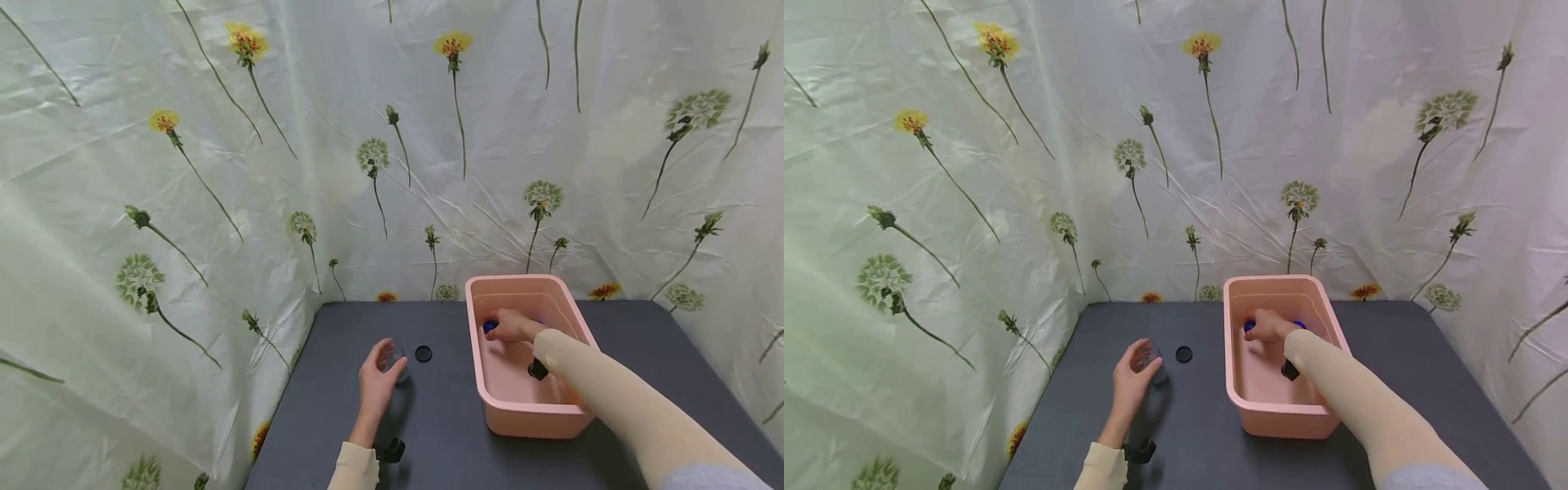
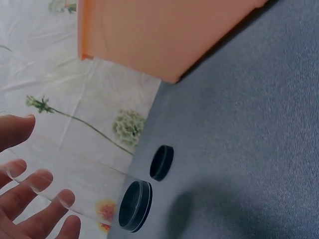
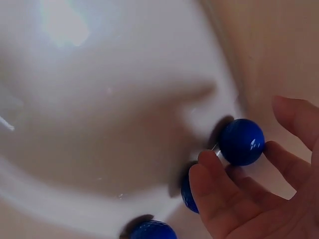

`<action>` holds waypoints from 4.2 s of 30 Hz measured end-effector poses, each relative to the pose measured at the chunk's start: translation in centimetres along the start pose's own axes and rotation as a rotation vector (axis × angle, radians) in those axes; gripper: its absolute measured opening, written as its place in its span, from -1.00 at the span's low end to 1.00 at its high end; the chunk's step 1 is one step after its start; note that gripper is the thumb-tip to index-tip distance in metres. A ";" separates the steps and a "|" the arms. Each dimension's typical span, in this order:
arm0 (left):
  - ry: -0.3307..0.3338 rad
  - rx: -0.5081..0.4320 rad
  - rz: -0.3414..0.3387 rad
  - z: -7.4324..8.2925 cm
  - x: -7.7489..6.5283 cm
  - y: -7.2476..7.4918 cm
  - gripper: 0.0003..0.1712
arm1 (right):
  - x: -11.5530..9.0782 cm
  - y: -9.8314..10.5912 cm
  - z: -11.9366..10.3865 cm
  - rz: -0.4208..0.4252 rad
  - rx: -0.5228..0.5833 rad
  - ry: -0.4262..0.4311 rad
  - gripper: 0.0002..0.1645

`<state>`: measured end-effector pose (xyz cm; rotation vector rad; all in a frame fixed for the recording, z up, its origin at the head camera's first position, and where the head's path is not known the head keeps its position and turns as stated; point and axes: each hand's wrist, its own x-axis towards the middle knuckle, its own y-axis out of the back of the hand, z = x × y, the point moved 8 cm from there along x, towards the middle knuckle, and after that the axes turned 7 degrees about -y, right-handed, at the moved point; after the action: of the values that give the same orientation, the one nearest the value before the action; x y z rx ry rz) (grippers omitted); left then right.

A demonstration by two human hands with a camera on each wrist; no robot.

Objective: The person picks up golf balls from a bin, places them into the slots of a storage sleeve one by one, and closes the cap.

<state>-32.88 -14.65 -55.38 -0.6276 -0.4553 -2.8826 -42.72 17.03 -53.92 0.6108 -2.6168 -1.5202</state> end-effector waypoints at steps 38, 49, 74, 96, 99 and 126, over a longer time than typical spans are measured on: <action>-0.059 0.040 -0.089 4.0 -3.2 -0.7 -0.40 | -1.6 -1.1 -1.5 -0.229 -0.054 -0.073 -0.61; -0.122 0.068 -0.107 5.3 -2.7 -1.2 -0.41 | -3.2 1.5 -3.4 -0.167 -0.073 0.035 -0.63; -0.224 0.164 -0.147 8.7 -3.1 -2.2 -0.44 | -9.5 5.5 -9.1 -0.012 0.229 0.120 -0.54; -0.356 0.181 -0.289 11.8 -4.1 -3.8 -0.38 | -12.5 1.7 -13.3 -0.097 0.424 0.201 -0.48; -0.334 0.179 -0.313 11.7 -4.3 -4.0 -0.38 | -12.5 1.4 -13.5 -0.106 0.408 0.222 -0.49; -0.371 0.167 -0.384 12.4 -4.7 -4.3 -0.50 | -12.5 0.5 -14.4 -0.160 0.398 0.280 -0.48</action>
<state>-24.83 -6.17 -47.75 -1.1644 -0.9505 -3.0250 -27.95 9.91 -44.26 1.0012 -2.7059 -0.8568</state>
